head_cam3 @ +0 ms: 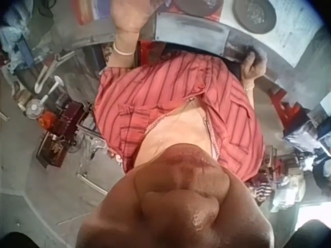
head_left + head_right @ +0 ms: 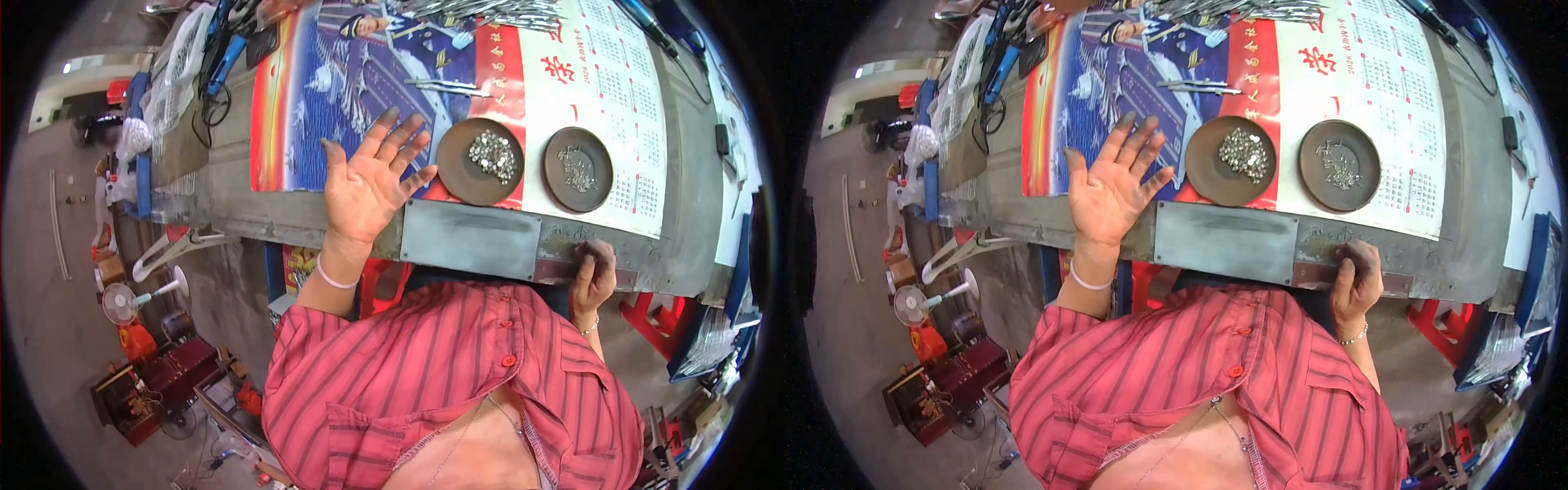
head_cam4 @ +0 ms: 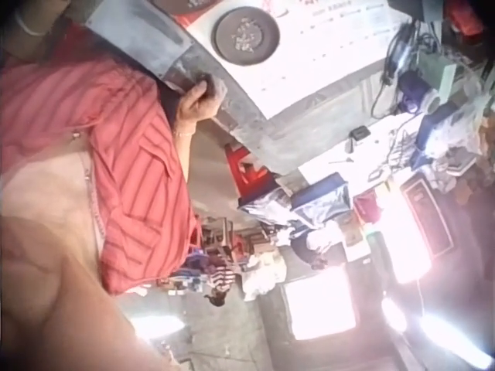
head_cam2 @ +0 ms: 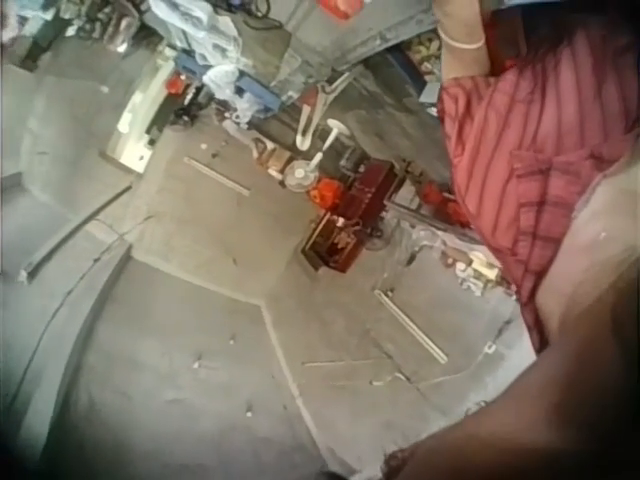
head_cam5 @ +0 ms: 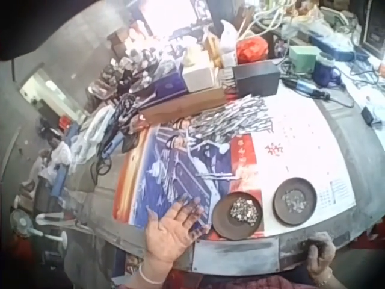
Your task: Manually assembling small hardware components at a workbench in a factory setting.
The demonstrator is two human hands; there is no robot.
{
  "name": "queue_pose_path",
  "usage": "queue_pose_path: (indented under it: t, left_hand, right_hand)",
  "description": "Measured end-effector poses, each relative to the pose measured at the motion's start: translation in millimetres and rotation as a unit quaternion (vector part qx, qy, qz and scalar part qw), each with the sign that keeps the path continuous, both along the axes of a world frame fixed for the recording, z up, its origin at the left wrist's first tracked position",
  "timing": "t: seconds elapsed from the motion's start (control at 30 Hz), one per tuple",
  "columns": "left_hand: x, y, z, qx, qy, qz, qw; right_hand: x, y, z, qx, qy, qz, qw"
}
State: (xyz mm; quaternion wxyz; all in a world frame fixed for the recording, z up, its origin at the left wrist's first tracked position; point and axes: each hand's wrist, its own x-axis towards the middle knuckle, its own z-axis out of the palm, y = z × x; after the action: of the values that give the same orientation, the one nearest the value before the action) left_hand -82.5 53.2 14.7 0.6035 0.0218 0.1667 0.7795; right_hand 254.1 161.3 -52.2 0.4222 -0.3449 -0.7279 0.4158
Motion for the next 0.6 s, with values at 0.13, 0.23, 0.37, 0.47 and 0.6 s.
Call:
queue_pose_path:
  t: [0.13, 0.23, 0.37, 0.47, 0.6]
  left_hand:
    - [-21.2, 13.5, -10.7, 0.117, -0.029, -0.083, 0.989]
    - [-36.3, 24.5, -19.0, 0.152, 0.006, -0.126, 0.980]
    - [-40.3, 41.0, -16.2, 0.155, 0.159, -0.122, 0.967]
    - [-39.1, 60.0, -1.2, 0.046, 0.372, -0.118, 0.919]
    - [-33.1, 86.7, 7.2, -0.144, 0.772, -0.038, 0.618]
  right_hand:
    - [-4.8, 1.8, 5.4, 0.000, 0.003, 0.008, 1.000]
    - [-6.2, 2.4, 7.0, 0.003, -0.014, 0.011, 1.000]
    - [-6.9, 2.8, 6.2, 0.013, -0.040, 0.003, 0.999]
    - [-6.6, 2.7, 6.1, 0.015, -0.051, -0.015, 0.998]
    - [-9.8, 4.7, 10.2, 0.035, -0.066, -0.010, 0.997]
